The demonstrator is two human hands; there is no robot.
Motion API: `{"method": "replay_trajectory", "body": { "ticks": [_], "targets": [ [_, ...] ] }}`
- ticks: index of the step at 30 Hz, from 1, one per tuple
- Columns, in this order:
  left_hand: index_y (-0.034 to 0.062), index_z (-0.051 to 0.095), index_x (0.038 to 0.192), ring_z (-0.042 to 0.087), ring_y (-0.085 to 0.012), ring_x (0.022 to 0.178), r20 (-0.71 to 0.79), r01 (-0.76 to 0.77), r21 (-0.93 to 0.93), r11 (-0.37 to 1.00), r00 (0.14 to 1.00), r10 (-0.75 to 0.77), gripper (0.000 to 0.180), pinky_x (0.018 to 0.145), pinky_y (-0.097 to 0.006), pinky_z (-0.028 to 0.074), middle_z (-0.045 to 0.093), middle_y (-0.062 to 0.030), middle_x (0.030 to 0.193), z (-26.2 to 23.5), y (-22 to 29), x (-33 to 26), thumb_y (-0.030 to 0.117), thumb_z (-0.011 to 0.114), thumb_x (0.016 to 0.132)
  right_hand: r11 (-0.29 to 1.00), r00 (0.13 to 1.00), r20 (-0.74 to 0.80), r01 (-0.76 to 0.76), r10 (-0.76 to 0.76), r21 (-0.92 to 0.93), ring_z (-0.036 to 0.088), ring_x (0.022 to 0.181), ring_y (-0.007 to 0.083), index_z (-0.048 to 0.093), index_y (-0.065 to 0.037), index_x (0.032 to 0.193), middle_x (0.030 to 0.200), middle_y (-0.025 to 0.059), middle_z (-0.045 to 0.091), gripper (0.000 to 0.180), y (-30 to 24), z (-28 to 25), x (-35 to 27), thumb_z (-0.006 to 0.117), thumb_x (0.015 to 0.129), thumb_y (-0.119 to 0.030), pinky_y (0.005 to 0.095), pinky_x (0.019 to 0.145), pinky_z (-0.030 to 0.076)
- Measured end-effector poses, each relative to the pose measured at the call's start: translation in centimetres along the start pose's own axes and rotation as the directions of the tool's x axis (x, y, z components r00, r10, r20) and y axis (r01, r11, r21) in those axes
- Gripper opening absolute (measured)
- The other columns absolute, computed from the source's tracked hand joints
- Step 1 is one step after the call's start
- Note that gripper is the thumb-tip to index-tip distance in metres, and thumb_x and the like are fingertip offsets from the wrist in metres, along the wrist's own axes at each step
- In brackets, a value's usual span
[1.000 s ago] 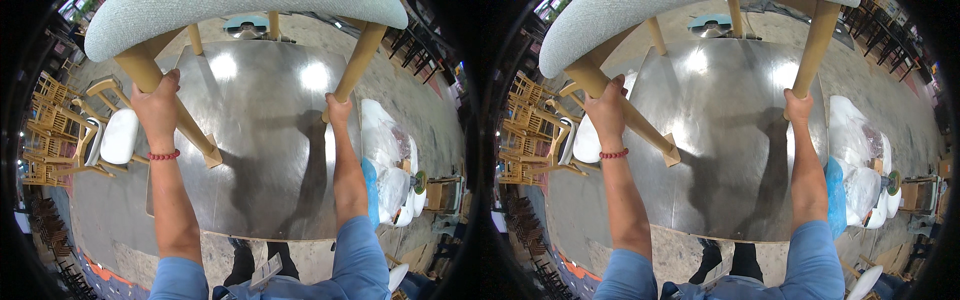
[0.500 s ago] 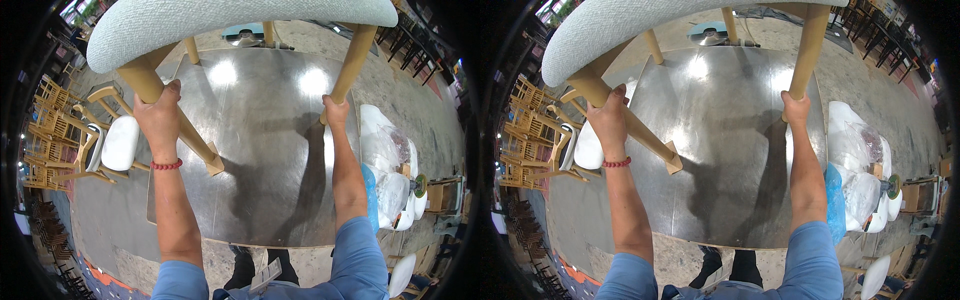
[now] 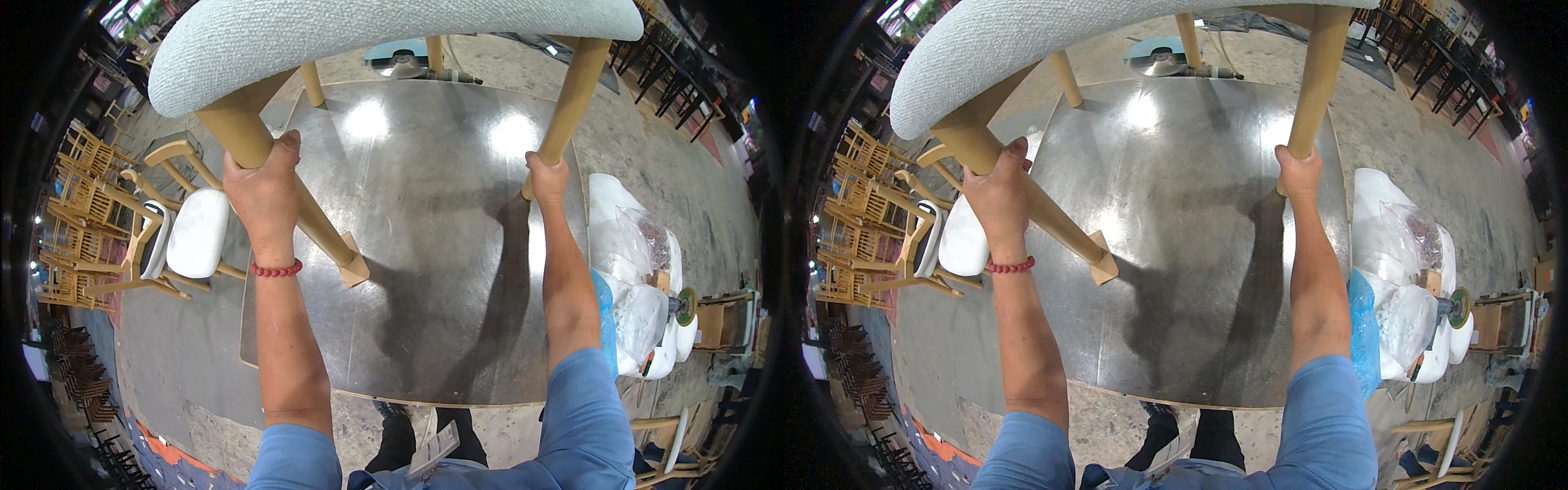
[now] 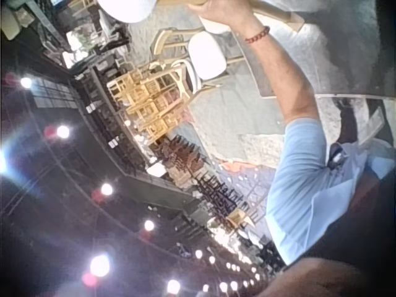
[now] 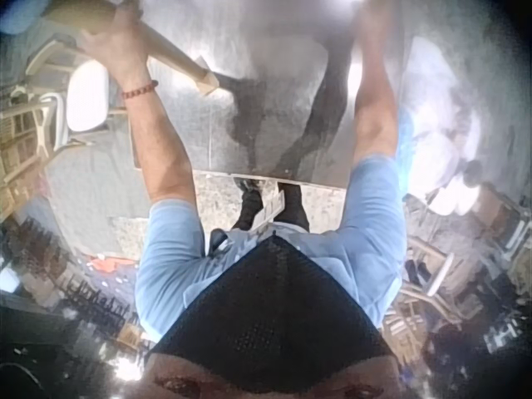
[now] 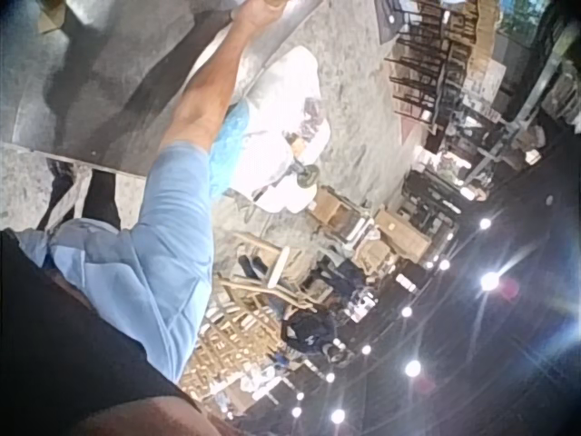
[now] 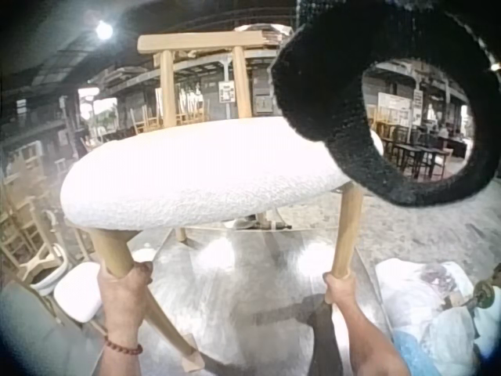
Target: The person lifts a wooden chair, places it on a metal workbench, and uses a handheld rotary sander to smooth the chair legs. They then use a brush to apply a finish to the legs. The person handles the chair and tools directly.
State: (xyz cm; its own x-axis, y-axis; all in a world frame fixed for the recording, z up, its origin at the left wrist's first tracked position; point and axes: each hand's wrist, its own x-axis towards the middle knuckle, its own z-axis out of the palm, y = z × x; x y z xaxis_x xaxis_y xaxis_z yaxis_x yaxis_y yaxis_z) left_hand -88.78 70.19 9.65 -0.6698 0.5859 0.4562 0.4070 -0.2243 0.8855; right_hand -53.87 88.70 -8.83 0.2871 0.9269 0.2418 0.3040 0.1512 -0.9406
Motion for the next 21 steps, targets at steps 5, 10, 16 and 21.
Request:
{"method": "replay_trajectory", "body": {
  "ticks": [5, 10, 16, 21],
  "targets": [
    [0.0021, 0.056, 0.087, 0.054, -0.0106, 0.069, -0.007, 0.052, -0.004, 0.999, 0.999, -0.052, 0.022, 0.066, -0.026, 0.046, 0.059, -0.0023, 0.075, 0.2, 0.8, -0.2, 0.010, 0.075, 0.078, 0.999, 1.000, 0.002, -0.008, 0.008, -0.039, 0.059, 0.067, 0.0165, 0.061, 0.001, 0.082, 0.071, 0.0073, 0.061, 0.030, -0.1, 0.2, 0.6, 0.073, 0.068, -0.023, 0.0337, 0.065, 0.048],
    [0.0020, 0.056, 0.087, 0.054, -0.0107, 0.070, -0.014, 0.055, 0.025, 0.998, 0.998, -0.054, 0.023, 0.066, -0.027, 0.046, 0.059, -0.0024, 0.076, 0.3, 0.6, -0.2, 0.011, 0.076, 0.078, 1.000, 1.000, -0.004, 0.020, -0.020, 0.002, 0.057, 0.065, 0.0156, 0.060, 0.000, 0.080, 0.070, 0.0065, 0.060, 0.028, 0.3, 0.8, 1.2, 0.073, 0.068, -0.021, 0.0332, 0.064, 0.047],
    [0.0002, 0.057, 0.090, 0.060, -0.0151, 0.067, -0.039, 0.011, 0.090, 0.996, 0.999, -0.007, 0.027, 0.065, -0.029, 0.048, 0.062, -0.0068, 0.077, 0.1, 0.3, -0.5, 0.016, 0.075, 0.078, 1.000, 0.999, 0.041, -0.004, 0.003, 0.031, 0.055, 0.066, 0.0143, 0.060, 0.000, 0.081, 0.071, 0.0052, 0.059, 0.026, -0.6, 0.6, 1.4, 0.072, 0.068, -0.019, 0.0330, 0.064, 0.047],
    [-0.0007, 0.056, 0.093, 0.060, -0.0146, 0.067, -0.055, 0.003, 0.041, 0.999, 0.999, -0.001, 0.026, 0.064, -0.028, 0.048, 0.063, -0.0071, 0.079, 0.0, 0.2, -0.8, 0.012, 0.074, 0.079, 0.996, 0.986, 0.140, -0.084, 0.087, -0.022, 0.057, 0.067, 0.0151, 0.060, 0.000, 0.082, 0.072, 0.0054, 0.061, 0.022, -2.5, -0.2, 1.1, 0.070, 0.070, -0.016, 0.0336, 0.064, 0.047]
  ]
}}
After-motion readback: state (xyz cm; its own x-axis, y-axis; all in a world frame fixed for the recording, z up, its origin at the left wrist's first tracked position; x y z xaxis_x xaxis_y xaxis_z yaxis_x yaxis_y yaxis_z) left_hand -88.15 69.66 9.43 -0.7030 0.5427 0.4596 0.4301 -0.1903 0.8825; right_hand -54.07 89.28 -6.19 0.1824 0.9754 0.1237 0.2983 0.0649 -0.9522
